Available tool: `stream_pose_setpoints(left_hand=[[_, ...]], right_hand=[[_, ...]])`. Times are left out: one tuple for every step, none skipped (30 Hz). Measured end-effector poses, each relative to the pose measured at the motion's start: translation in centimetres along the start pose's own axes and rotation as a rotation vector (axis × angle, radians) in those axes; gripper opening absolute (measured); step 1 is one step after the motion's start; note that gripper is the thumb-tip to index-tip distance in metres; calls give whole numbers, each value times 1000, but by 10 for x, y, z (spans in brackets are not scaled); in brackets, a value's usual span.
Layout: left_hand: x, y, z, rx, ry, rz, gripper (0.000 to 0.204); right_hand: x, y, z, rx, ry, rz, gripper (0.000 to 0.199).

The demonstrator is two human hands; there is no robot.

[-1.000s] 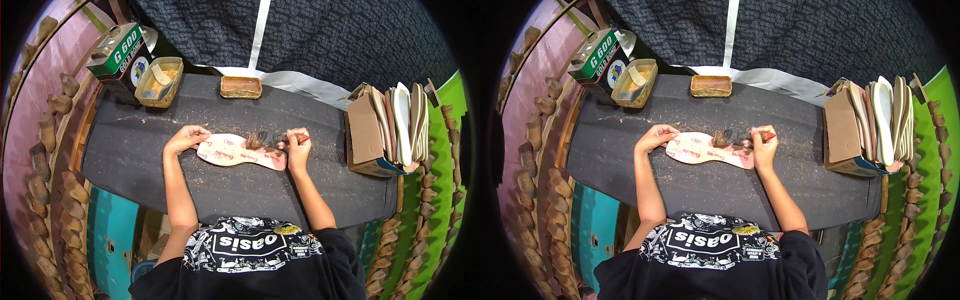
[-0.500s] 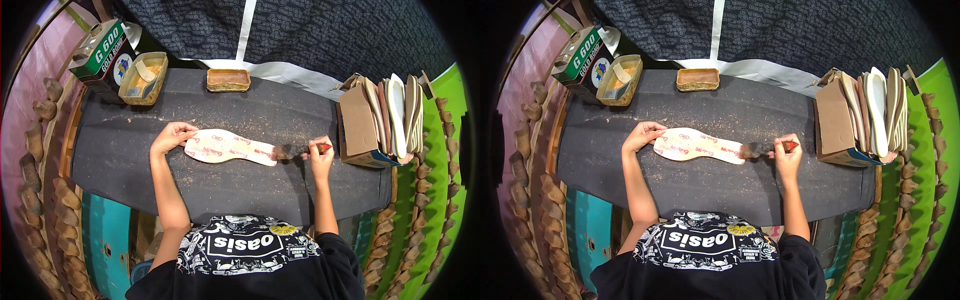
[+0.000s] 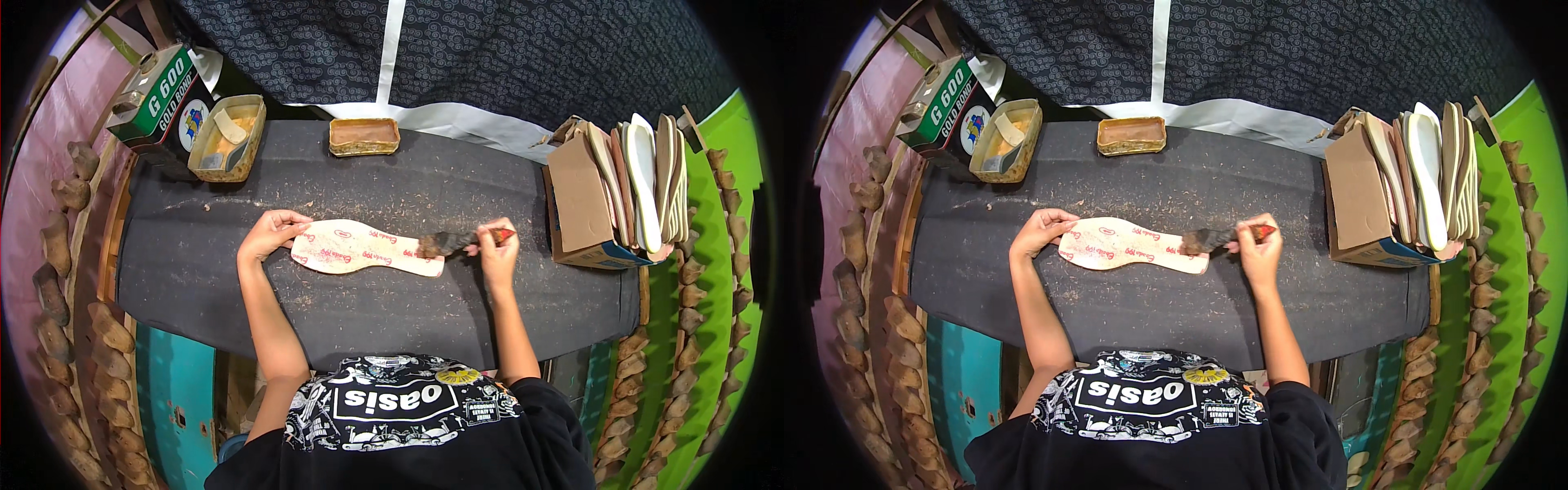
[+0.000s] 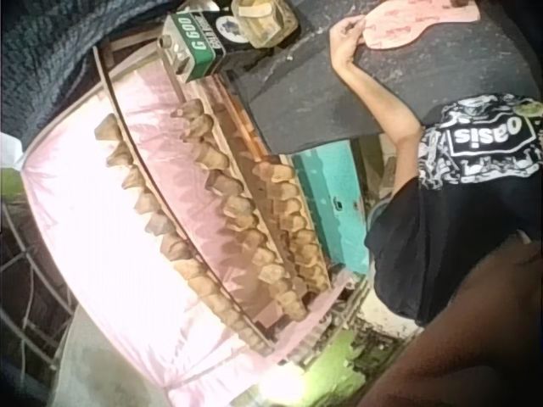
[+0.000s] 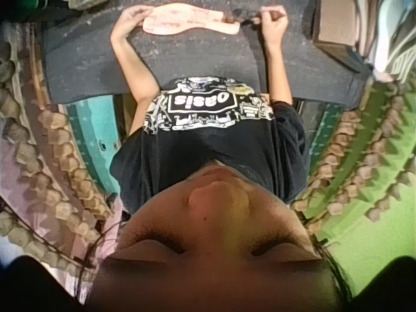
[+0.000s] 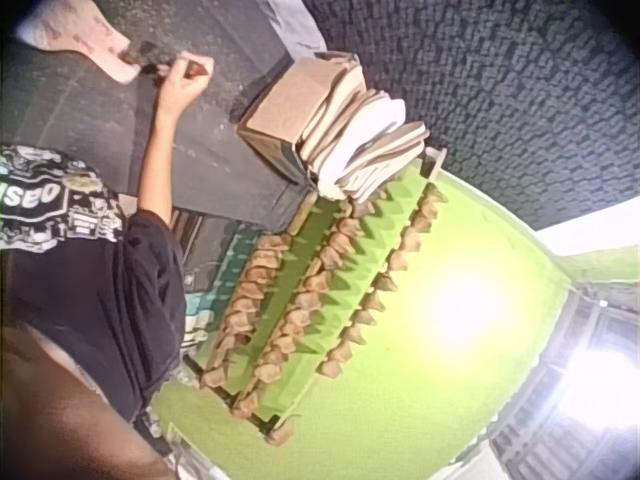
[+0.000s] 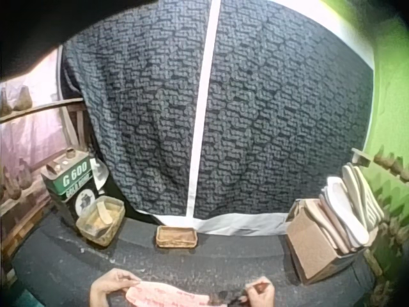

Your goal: The person takes shoe soles from a cardboard box, applies adhesive onto them using a brush, and places them into a plastic basket.

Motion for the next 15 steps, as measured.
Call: stream_pose_setpoints(left_hand=[[0, 0, 1, 1, 1, 2, 23], [0, -1, 1, -8, -19, 14, 23], [0, -3, 1, -17, -39, 26, 24], [0, -4, 1, -17, -38, 27, 24], [-2, -5, 1, -11, -42, 29, 24], [-2, -5, 1, -5, -44, 31, 23], [-2, -5, 2, -8, -42, 31, 23], [-2, -4, 1, 1, -39, 28, 24], [-2, -3, 1, 10, -35, 25, 24], [-2, -3, 0, 6, -35, 25, 24], [-1, -3, 0, 12, -30, 24, 23], [-2, -1, -1, 14, -30, 22, 23], [-1, 0, -1, 7, -35, 22, 23], [1, -1, 0, 10, -24, 22, 23], [1, -1, -1, 14, -17, 22, 23]], right_hand=[[0, -4, 9, 38, 9, 10, 10], [1, -9, 16, 47, 21, -6, 10], [2, -14, 21, 57, 32, -22, 10], [4, -17, 24, 112, 46, -17, 10], [6, -21, 22, 110, 46, -16, 10], [9, -27, 16, 145, 36, 17, 10], [12, -33, 9, 179, 25, 51, 11], [15, -36, 1, 163, 33, 56, 11], [16, -36, -8, 63, 29, 31, 11], [15, -34, -21, 23, 4, 35, 11], [15, -32, -34, -18, -21, 38, 11], [14, -29, -44, 53, -33, 114, 11], [15, -25, -54, 124, -43, 189, 10], [17, -17, -69, 24, -93, 65, 11], [22, -9, -80, -75, -139, -59, 11]])
Point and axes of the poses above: each hand's wrist, its own x-axis away from the middle knuckle, its own z-axis out of the back of the hand, y = z × x, the point moved 9 cm from there along -x, towards the middle knuckle, and after that the axes turned 12 degrees about -z, right-handed, at the moved point
